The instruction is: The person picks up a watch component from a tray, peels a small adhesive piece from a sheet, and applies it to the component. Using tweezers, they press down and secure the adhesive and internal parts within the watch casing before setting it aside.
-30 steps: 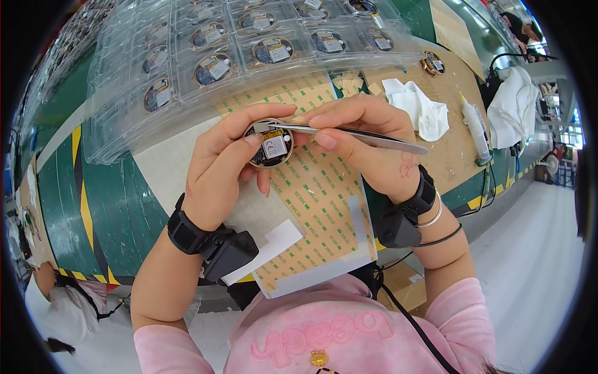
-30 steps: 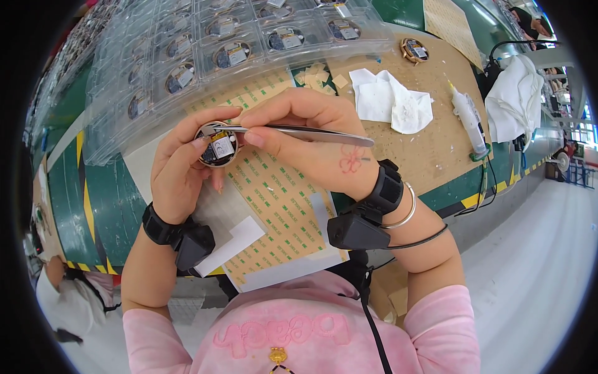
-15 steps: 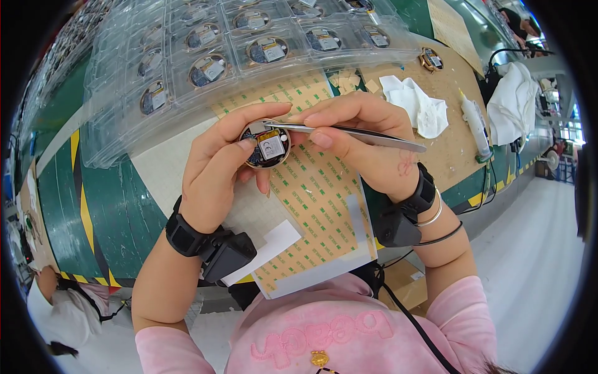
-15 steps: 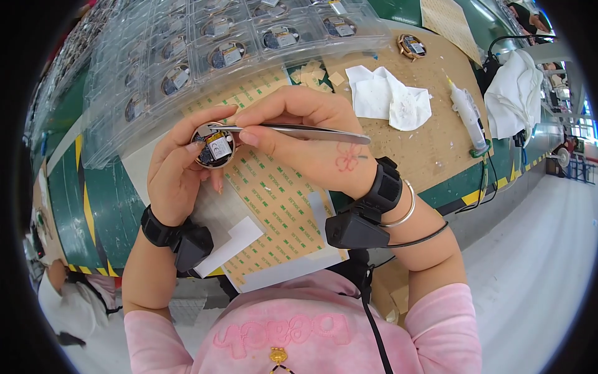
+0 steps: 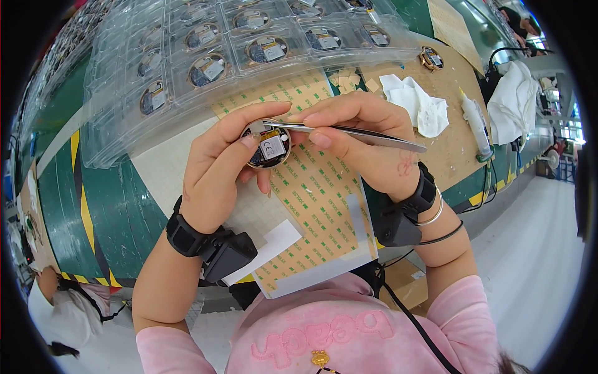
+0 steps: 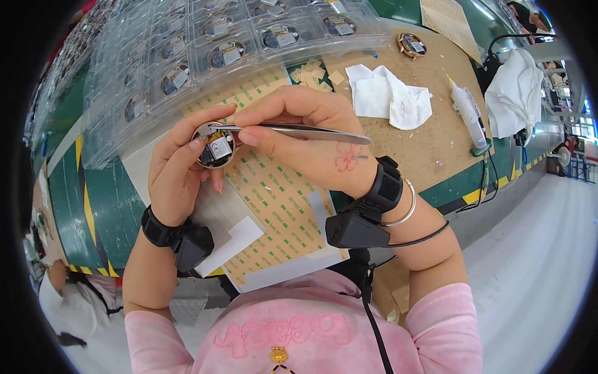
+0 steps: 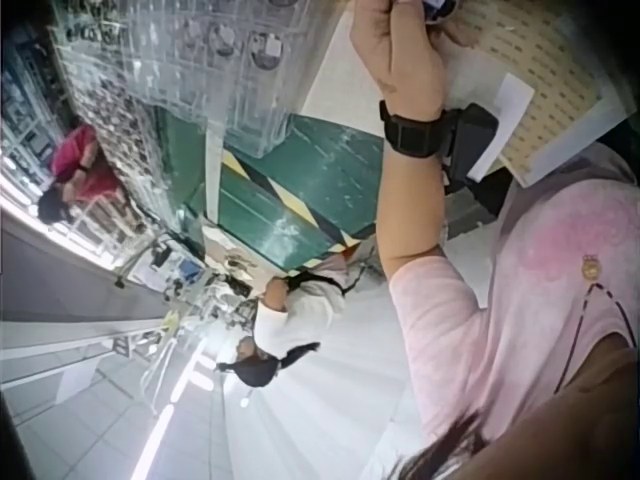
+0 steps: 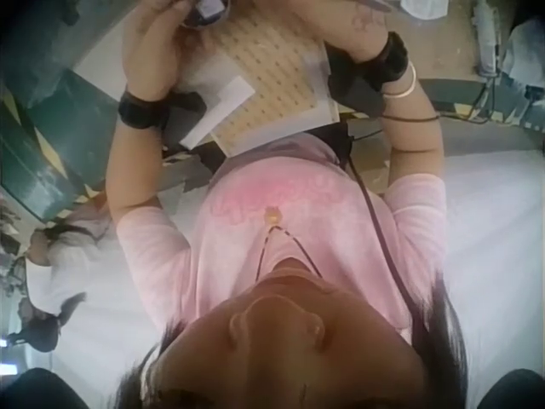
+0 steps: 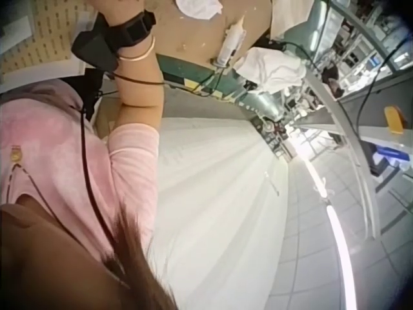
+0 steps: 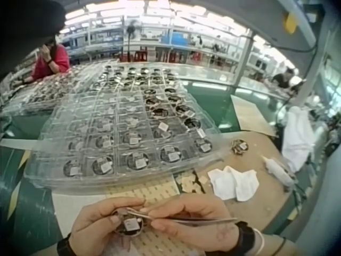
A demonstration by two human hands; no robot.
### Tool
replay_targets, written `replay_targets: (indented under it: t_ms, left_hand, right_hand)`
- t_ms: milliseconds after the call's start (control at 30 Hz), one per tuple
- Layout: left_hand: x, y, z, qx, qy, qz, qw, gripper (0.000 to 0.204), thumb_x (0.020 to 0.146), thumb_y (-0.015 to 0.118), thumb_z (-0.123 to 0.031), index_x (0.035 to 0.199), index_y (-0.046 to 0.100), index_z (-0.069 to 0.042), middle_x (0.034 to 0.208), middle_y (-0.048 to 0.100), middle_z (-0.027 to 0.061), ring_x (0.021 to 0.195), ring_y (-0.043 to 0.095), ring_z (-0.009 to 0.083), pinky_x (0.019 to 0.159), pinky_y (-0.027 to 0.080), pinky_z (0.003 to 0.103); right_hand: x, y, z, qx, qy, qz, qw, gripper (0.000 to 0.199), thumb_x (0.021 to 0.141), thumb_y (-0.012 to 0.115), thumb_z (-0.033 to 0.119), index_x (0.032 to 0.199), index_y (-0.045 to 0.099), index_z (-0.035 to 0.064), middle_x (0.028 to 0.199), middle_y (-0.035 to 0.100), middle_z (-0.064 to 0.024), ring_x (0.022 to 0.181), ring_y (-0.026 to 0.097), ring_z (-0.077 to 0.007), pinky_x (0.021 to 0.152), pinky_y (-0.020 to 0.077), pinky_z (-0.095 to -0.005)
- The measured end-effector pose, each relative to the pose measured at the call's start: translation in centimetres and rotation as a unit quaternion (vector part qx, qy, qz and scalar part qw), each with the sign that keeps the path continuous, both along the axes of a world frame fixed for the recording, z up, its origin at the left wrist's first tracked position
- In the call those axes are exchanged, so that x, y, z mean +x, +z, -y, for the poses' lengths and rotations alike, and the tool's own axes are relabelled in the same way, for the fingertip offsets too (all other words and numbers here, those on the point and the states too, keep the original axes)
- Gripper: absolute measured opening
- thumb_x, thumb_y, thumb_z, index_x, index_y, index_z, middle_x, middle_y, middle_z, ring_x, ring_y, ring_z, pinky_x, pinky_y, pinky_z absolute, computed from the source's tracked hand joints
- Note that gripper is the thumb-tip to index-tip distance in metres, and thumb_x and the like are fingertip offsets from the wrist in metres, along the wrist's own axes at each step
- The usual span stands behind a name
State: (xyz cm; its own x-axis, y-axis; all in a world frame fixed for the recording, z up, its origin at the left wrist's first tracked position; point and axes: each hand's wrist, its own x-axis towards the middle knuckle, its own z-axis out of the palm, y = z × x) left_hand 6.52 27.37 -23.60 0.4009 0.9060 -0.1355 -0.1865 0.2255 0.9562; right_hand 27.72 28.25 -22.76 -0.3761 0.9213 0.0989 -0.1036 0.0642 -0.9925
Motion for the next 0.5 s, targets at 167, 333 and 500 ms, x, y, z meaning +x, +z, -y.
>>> replay_targets:
  t_ms: [167, 333, 500]
  left_hand:
    - [0.05, 0.52, 0.15, -0.009, 0.003, -0.014, 1.0, 0.042, 0.093, 0.036, -0.009, 0.131, 0.051, -0.001, 0.097, 0.067, 0.008, 0.058, 0.055, 0.0074, 0.051, 0.037, 0.017]
    - [-0.21, 0.24, 0.06, -0.004, -0.001, -0.003, 1.0, 0.042, 0.093, 0.036, -0.009, 0.131, 0.051, -0.001, 0.095, 0.066, 0.0069, 0.058, 0.055, 0.0072, 0.051, 0.036, 0.017]
    - [-0.21, 0.34, 0.05, -0.024, 0.008, 0.03, 0.999, 0.042, 0.092, 0.038, -0.01, 0.131, 0.051, 0.0, 0.094, 0.065, 0.0059, 0.058, 0.056, 0.0071, 0.051, 0.035, 0.017]
  right_hand:
    - [0.05, 0.16, 0.03, 0.014, 0.011, 0.018, 1.0, 0.018, 0.085, 0.065, -0.004, 0.102, 0.063, -0.0009, 0.106, 0.064, -0.0141, 0.099, 0.065, -0.0208, 0.087, 0.0529, -0.0313]
    - [0.03, 0.44, 0.2, 0.017, 0.021, 0.019, 0.999, 0.021, 0.083, 0.065, -0.005, 0.103, 0.062, -0.0007, 0.109, 0.062, -0.0143, 0.102, 0.064, -0.0214, 0.087, 0.0529, -0.0315]
    - [0.04, 0.3, 0.28, 0.084, 0.022, 0.082, 0.993, 0.025, 0.081, 0.067, -0.007, 0.104, 0.062, 0.0001, 0.111, 0.062, -0.0143, 0.102, 0.064, -0.0211, 0.088, 0.0524, -0.0316]
